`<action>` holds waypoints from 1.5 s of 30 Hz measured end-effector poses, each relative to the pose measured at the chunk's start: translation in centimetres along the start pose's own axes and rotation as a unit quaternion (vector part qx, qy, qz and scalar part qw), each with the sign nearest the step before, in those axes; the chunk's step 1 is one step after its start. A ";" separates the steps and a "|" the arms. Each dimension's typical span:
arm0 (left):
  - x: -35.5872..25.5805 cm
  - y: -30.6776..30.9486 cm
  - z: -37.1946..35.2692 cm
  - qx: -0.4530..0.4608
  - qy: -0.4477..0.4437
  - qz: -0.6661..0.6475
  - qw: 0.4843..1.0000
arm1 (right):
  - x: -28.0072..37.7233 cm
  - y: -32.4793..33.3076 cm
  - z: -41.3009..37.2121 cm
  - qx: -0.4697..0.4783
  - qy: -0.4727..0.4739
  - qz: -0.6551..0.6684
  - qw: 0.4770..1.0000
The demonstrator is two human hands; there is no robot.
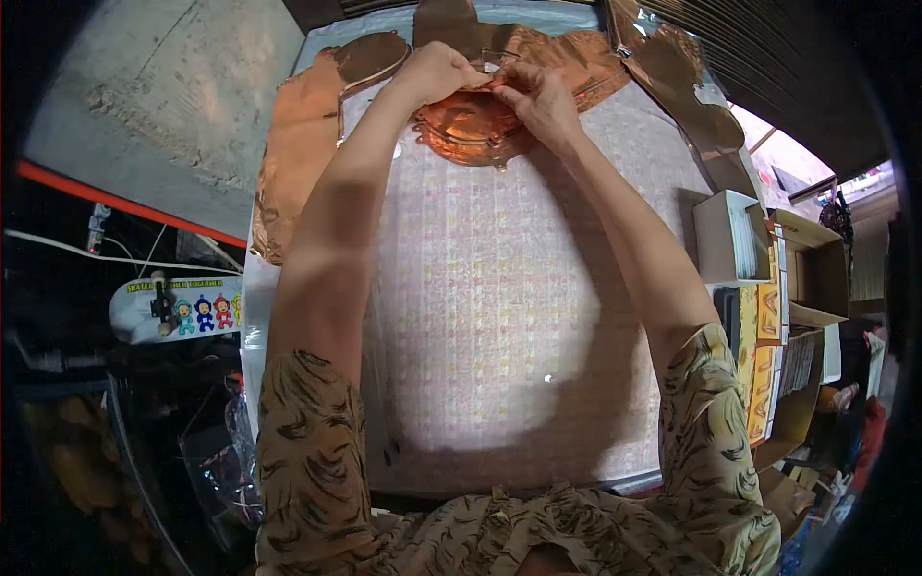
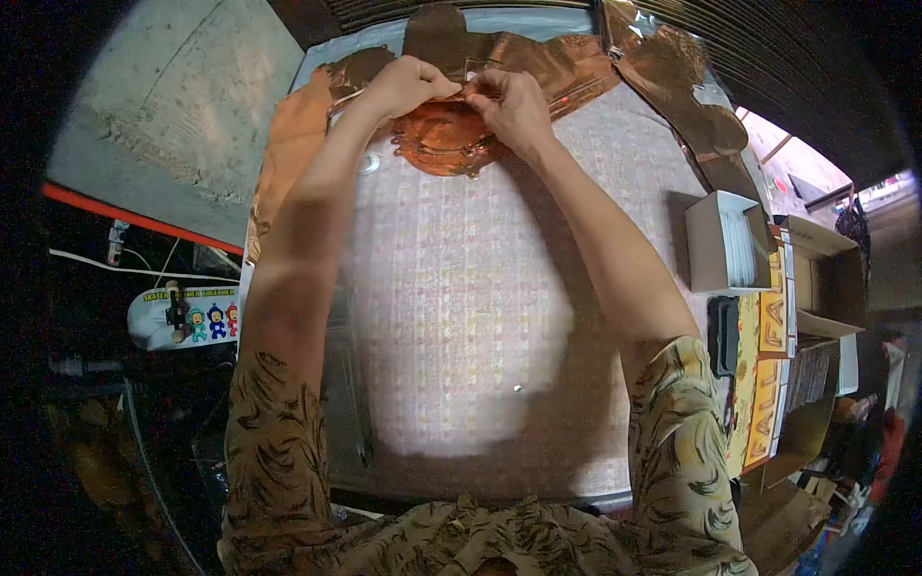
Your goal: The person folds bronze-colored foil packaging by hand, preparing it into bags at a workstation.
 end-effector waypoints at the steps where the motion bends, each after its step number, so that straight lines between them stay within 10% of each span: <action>1: 0.0 0.0 -0.1 0.001 0.001 0.000 1.000 | -0.2 0.2 0.1 -0.010 -0.026 0.008 1.000; 7: -0.4 0.3 -2.0 0.005 0.004 -0.008 1.000 | -0.1 1.2 -0.9 -0.057 -0.049 -0.024 0.997; 9: -1.2 0.5 -3.2 0.001 -0.012 -0.262 0.965 | -0.1 1.4 -1.3 -0.074 -0.059 -0.003 0.996; 13: 0.7 1.2 -3.4 -0.059 -0.079 0.020 0.995 | -0.9 1.3 -1.6 -0.078 -0.065 0.033 0.994; 24: 0.1 0.2 -3.5 -0.077 -0.107 -0.041 0.990 | 0.2 0.3 0.0 -0.008 -0.027 0.088 0.996; 30: 0.8 0.5 -4.8 -0.110 -0.123 -0.121 0.979 | -1.0 2.3 0.8 -0.158 -0.218 0.273 0.923; 33: 0.1 1.5 -5.6 -0.093 -0.128 0.040 0.987 | -2.1 3.3 0.1 -0.249 -0.270 0.504 0.782; 35: 0.8 1.3 -4.8 0.049 0.023 -0.002 0.999 | -5.3 2.7 0.6 -0.241 -0.260 0.530 0.770; 37: 0.8 0.9 -3.3 0.027 0.031 -0.029 0.999 | -3.9 2.6 0.0 -0.213 -0.245 0.540 0.776; 39: -1.2 -0.3 -1.9 -0.101 -0.200 0.142 0.964 | -2.0 2.9 -0.1 -0.194 -0.156 0.513 0.822; 45: -0.8 -3.9 4.8 -0.068 -0.069 0.253 0.963 | 2.2 6.2 -0.4 -0.097 -0.001 0.244 0.965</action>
Point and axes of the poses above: each hand's wrist, its own z-axis towards the middle knuckle, its own y-axis out of the back of the hand, x = y × z, the point moved 4 cm from there along z, towards the middle knuckle, and after that the axes turned 7 degrees about x, right-handed, at the moved point
